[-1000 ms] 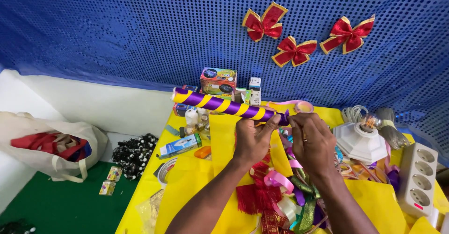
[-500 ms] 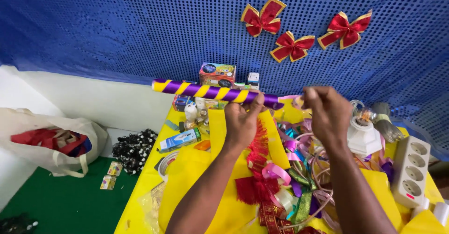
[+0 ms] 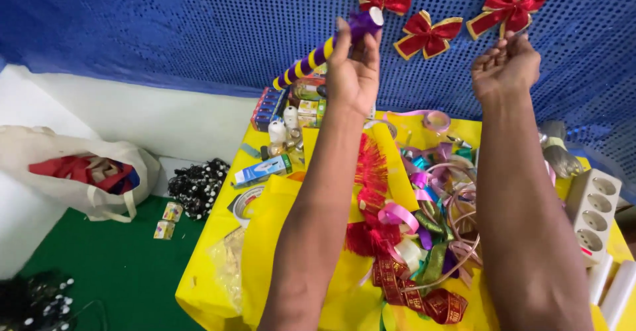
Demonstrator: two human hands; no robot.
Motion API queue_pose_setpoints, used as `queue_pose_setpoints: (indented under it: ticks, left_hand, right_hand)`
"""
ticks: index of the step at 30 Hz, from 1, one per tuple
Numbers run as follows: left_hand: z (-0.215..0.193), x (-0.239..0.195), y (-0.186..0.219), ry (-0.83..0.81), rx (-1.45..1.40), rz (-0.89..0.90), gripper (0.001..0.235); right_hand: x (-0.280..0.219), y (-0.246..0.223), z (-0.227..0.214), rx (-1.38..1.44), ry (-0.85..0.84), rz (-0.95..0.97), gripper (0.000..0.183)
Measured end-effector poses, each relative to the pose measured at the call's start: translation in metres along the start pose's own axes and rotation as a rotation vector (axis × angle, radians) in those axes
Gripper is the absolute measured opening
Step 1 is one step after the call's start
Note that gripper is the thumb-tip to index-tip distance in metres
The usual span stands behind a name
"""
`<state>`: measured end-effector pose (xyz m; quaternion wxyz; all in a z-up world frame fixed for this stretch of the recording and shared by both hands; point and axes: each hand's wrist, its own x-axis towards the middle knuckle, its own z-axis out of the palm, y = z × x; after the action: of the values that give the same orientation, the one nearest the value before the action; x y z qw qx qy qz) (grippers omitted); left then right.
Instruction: The person wraps a purple ribbon around a yellow and purple striped cylindrical object, securing it with clear tape. They then handle a roll of clear tape and a yellow cloth on the table.
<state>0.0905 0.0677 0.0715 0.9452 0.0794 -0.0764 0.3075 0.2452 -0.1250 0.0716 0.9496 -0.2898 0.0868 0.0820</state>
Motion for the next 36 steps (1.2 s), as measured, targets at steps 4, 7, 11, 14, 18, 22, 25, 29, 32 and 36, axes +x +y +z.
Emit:
queue_pose_setpoints:
  ticks: [4,7,11,14,18,22,25,29,32,36]
  left_hand:
    - [0.019,-0.053,-0.019,-0.224,0.179,-0.086,0.033]
    - [-0.001,-0.089,-0.045,-0.273,0.467,-0.246,0.041]
    - [-0.012,-0.114,-0.058,-0.266,0.57,-0.404,0.037]
    - [-0.013,-0.111,-0.059,-0.15,0.686,-0.245,0.034]
    - [-0.011,-0.107,-0.044,-0.06,0.867,-0.062,0.039]
    - [-0.018,-0.108,-0.043,-0.059,0.941,0.02,0.037]
    - [-0.01,-0.111,-0.04,-0.011,1.007,0.055,0.037]
    - [-0.007,-0.115,-0.039,0.068,1.023,0.039,0.044]
    - [-0.003,-0.122,-0.041,0.099,1.03,0.012,0.047]
    - [-0.003,-0.127,-0.048,0.094,1.0,0.039,0.041]
  right_hand:
    - [-0.005,-0.004,-0.016,-0.041,-0.291,-0.063,0.017]
    - [-0.009,-0.015,-0.044,-0.025,-0.329,-0.004,0.018]
    - [-0.049,-0.02,-0.045,-0.004,-0.566,0.011,0.024]
    - [-0.072,-0.009,-0.05,-0.316,-0.714,-0.02,0.038]
    - [-0.085,0.003,-0.06,-0.556,-0.893,0.069,0.074]
    - [-0.088,0.014,-0.069,-0.59,-1.01,-0.014,0.077]
    - [-0.124,0.01,-0.058,-0.672,-1.092,-0.185,0.064]
    - [-0.145,0.009,-0.052,-0.953,-1.109,-0.341,0.087]
    - [-0.139,0.013,-0.057,-1.081,-1.026,-0.47,0.077]
    - [-0.136,0.018,-0.055,-0.974,-0.896,-0.444,0.033]
